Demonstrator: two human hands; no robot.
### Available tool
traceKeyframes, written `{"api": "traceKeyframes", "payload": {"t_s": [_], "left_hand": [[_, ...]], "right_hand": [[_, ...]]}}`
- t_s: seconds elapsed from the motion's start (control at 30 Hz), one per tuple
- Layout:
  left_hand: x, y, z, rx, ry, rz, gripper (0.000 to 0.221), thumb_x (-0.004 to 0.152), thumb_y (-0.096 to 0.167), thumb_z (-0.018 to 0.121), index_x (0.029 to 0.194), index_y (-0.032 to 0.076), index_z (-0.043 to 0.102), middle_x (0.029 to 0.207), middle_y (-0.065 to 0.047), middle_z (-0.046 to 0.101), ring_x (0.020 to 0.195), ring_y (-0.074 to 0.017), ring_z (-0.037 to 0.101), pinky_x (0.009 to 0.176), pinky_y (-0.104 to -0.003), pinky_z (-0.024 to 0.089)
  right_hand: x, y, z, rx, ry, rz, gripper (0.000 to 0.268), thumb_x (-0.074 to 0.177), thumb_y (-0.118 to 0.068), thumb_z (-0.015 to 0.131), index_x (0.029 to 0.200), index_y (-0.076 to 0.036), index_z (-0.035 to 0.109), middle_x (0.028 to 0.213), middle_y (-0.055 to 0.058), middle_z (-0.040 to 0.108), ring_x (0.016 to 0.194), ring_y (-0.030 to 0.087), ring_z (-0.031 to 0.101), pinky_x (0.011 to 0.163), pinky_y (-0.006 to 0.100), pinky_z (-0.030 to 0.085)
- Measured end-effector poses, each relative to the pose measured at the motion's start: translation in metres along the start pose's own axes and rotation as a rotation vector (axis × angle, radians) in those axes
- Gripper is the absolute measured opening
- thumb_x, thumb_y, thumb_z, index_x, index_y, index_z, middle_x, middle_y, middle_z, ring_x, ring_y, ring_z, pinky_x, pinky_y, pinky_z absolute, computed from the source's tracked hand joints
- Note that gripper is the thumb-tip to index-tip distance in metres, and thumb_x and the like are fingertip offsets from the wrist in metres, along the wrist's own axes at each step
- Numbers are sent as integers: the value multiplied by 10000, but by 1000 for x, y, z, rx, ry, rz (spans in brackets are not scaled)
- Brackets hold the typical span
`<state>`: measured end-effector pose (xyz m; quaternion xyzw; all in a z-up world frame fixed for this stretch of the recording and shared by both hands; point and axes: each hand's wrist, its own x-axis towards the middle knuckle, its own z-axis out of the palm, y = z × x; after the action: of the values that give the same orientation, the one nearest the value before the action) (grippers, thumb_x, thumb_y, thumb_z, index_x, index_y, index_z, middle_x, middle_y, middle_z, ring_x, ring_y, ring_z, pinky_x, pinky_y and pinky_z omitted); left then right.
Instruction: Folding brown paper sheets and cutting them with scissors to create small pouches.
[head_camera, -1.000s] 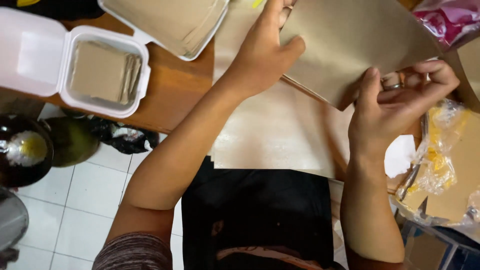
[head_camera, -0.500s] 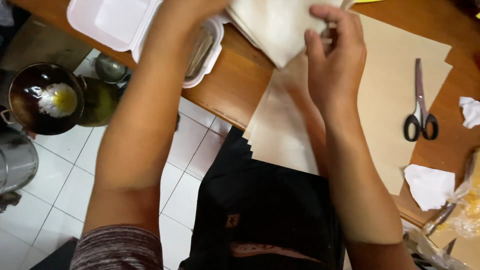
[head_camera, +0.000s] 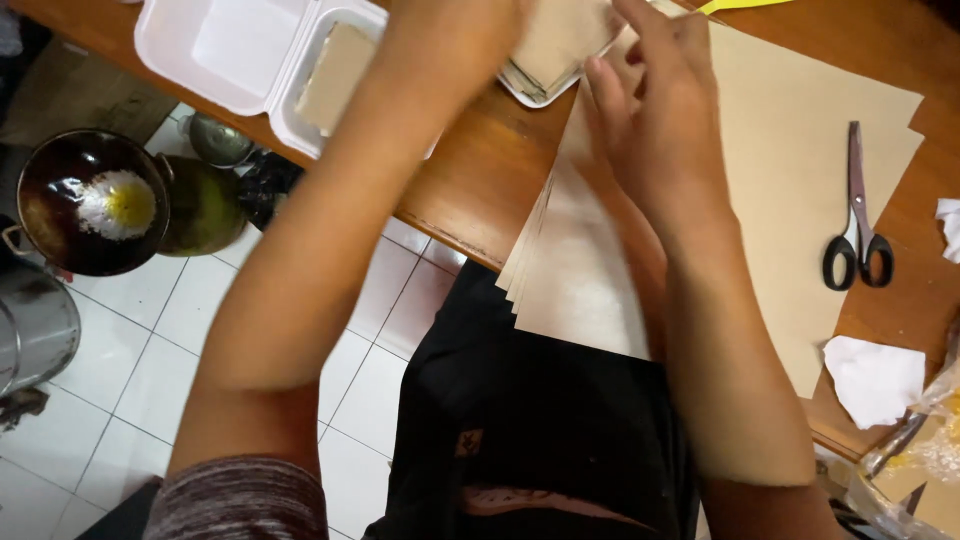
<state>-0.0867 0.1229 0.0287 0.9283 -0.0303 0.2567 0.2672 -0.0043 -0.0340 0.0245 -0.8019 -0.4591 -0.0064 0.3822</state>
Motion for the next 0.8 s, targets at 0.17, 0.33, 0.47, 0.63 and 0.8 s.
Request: {"api": "traceKeyframes", "payload": {"t_s": [0.17,0.33,0.47,0.63,0.8], "left_hand": [[2,28,14,-17,-52,84,333,1011,202,604,1300,61,519,1304,-126,580,1199,-326,576,1037,-441,427],[-31,62,62,-50,-116,162,346,952,164,697,1215,23,521,1262,-153,550,1201,-347,551,1034,-486,448],[-45,66,91,14,-240,48,437,961,320,703,1217,62,461,1369,-141,398,1383,-367,361,1083,-647,341],[-33,75,108,83,-263,52,456,955,304,708,1263,79,459,1435,-153,385,1419,-363,322,1142,-642,289],[-26,93,107,155,-239,146,460,940,262,746,1244,36,485,1419,-192,415,1398,-397,346,1138,-646,286]], "right_hand": [[-44,-3,-42,-18,15,78,189,1060,-3,647,1246,27,629,1031,175,517,790,233,572,776,340,485],[-119,37,-86,-356,130,89,211,1071,28,645,1261,115,676,1208,272,547,1103,417,529,949,481,434],[-176,74,-115,-636,145,221,400,950,0,788,1339,64,721,1305,297,550,1189,480,521,946,599,427],[-199,94,-132,-634,179,283,417,935,-39,837,1311,98,721,1159,291,624,1108,428,553,953,487,455],[-207,84,-144,-639,298,426,365,911,48,717,1269,114,680,1157,285,476,997,477,517,922,513,433]]}}
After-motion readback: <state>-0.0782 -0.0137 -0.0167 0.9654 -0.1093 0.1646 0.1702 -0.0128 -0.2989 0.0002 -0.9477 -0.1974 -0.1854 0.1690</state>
